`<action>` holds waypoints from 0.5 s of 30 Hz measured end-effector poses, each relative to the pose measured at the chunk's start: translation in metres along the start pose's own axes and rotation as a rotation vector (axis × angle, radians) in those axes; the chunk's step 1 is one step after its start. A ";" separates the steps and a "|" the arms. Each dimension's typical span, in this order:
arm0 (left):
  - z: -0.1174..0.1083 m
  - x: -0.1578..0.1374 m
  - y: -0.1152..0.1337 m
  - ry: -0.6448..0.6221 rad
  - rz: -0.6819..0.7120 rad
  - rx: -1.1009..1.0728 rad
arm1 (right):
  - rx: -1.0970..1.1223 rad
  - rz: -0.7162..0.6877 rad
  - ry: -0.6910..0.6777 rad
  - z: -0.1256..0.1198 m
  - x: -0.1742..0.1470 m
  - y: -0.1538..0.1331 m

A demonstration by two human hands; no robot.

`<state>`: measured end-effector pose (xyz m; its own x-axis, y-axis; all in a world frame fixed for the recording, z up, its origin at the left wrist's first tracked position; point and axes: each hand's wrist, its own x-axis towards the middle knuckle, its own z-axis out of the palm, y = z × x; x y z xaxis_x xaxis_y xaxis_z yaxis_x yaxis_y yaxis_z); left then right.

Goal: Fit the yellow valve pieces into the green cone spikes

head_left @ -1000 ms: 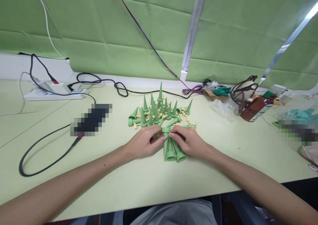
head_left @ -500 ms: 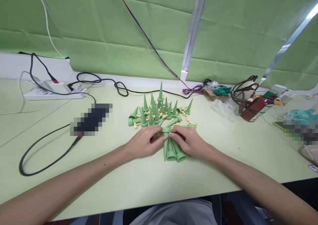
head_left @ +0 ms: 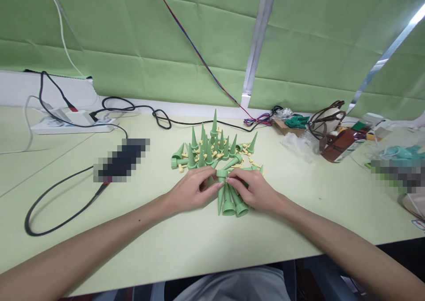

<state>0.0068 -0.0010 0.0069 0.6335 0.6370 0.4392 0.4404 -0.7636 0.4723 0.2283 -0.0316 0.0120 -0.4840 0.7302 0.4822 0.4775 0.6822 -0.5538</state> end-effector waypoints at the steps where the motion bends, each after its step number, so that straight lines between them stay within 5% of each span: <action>1: 0.000 0.000 0.000 -0.003 -0.003 0.000 | 0.001 0.000 0.000 0.000 0.000 0.000; 15: 0.000 -0.001 0.000 -0.007 -0.008 -0.004 | 0.013 -0.011 0.006 0.000 0.000 0.001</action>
<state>0.0063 -0.0014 0.0063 0.6345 0.6421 0.4302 0.4425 -0.7582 0.4789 0.2285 -0.0314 0.0114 -0.4849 0.7232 0.4918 0.4625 0.6893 -0.5576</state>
